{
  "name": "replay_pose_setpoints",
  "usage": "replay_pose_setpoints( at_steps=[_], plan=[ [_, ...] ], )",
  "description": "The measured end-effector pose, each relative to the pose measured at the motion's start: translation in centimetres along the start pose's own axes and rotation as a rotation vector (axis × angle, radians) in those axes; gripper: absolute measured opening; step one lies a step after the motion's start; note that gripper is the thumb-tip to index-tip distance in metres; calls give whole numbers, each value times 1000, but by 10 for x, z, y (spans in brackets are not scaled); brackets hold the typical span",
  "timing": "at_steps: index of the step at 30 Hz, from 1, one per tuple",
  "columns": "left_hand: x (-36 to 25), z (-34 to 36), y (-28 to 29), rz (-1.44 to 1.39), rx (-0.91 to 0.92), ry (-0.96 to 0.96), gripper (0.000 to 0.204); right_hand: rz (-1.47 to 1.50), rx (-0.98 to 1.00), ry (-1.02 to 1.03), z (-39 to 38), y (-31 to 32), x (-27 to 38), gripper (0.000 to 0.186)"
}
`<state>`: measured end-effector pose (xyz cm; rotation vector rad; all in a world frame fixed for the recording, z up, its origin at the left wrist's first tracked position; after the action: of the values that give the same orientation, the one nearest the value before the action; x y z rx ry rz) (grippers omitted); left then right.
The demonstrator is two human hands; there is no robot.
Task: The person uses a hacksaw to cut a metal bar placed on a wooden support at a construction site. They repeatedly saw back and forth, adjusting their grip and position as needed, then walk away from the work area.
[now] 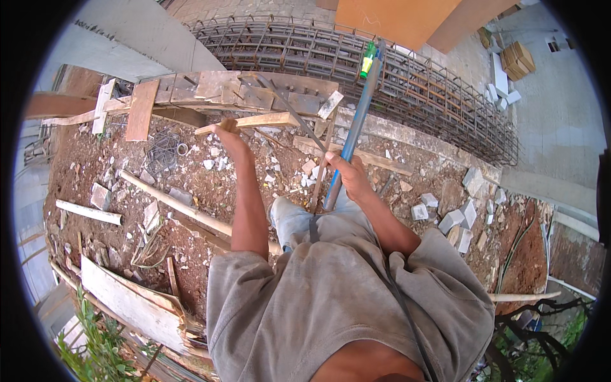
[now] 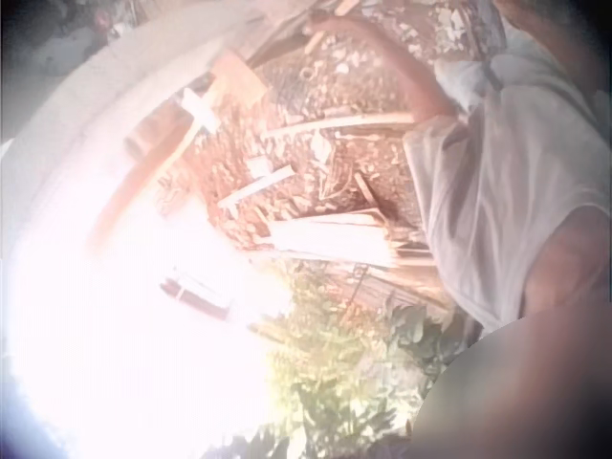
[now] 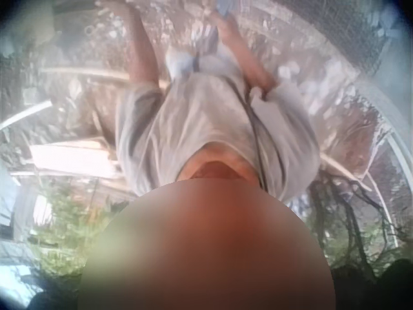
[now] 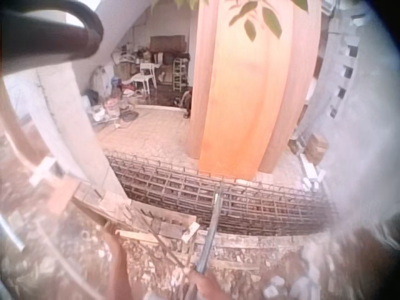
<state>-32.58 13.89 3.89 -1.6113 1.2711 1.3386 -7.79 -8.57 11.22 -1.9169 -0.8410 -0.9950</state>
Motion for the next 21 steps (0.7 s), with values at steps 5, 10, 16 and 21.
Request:
replay_pose_setpoints(
  at_steps=[5, 10, 16, 21],
  plan=[
    [-79, 54, -47, -292, 118, 50, 95, -44, 183, -87, -5, 2, 44, 40],
    [-96, 65, -45, -538, 151, 53, 77, -139, 316, -75, -4, -8, 75, 44],
    [-48, 123, -10, -737, 15, 82, 69, -207, 414, -115, 9, -17, 113, 43],
    [-2, 118, 24, -767, -216, 1, 45, -406, 451, -125, 7, -14, 125, 41]
  ],
)
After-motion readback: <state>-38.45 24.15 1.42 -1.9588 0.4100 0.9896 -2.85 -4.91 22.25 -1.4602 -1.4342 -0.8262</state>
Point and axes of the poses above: each hand's wrist, its own z-axis towards the middle knuckle, its own y-axis out of the back of the hand, x = y × z, the point moved 7 cm from there along z, towards the middle knuckle, and after that the axes turned 11 degrees about z, right-handed, at the moved point
